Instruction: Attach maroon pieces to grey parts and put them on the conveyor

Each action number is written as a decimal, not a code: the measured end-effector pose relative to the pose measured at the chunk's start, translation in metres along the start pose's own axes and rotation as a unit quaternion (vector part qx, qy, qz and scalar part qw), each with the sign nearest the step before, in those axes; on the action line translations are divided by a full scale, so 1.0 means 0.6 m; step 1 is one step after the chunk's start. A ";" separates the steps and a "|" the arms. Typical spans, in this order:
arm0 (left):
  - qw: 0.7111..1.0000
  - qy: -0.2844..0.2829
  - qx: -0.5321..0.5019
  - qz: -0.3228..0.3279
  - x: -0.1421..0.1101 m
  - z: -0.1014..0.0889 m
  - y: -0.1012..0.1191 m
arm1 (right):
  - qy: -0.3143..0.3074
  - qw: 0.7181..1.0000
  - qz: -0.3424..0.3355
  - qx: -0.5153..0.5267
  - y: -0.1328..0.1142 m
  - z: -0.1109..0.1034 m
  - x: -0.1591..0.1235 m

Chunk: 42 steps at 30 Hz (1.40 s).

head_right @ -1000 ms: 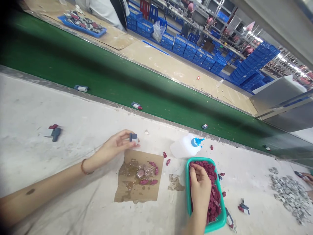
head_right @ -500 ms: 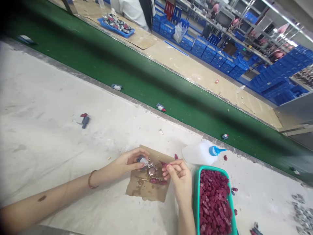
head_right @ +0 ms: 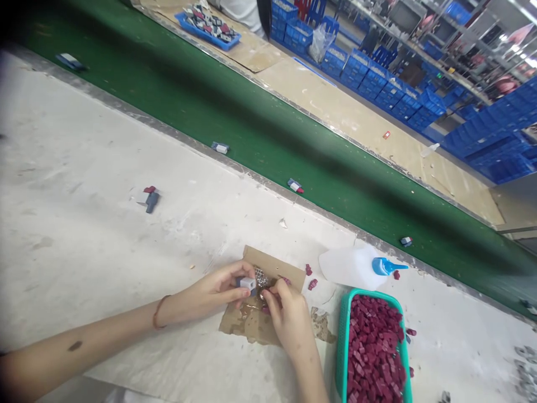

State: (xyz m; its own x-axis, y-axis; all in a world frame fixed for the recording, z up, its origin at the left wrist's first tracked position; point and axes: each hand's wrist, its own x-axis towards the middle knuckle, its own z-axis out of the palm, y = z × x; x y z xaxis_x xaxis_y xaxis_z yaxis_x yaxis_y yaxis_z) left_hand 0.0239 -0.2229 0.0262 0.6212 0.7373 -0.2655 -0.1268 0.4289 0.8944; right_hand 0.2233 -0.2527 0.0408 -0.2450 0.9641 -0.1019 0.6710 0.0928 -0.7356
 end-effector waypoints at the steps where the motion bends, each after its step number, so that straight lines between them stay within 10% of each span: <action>1: 1.000 -0.004 0.009 0.009 -0.001 0.000 0.000 | -0.005 1.000 0.005 -0.008 -0.001 -0.001 -0.001; 25: 0.943 -0.014 0.316 0.100 -0.014 -0.006 -0.010 | 0.014 0.998 0.064 0.017 -0.014 0.009 -0.004; 35: 0.913 -0.047 0.372 0.161 -0.012 -0.007 -0.020 | 0.096 0.916 0.143 0.364 -0.019 0.012 -0.002; 42: 0.897 -0.051 0.406 0.165 -0.011 -0.008 -0.023 | 0.086 0.898 0.130 0.412 -0.038 0.029 0.002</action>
State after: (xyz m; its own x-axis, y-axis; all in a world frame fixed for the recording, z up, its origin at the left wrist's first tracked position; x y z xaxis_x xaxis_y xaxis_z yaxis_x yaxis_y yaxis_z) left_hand 0.0181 -0.2312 0.0138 0.7264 0.6847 0.0589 0.2633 -0.3565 0.8964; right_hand 0.1957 -0.2580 0.0457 0.0039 0.9575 -0.2883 -0.0737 -0.2872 -0.9550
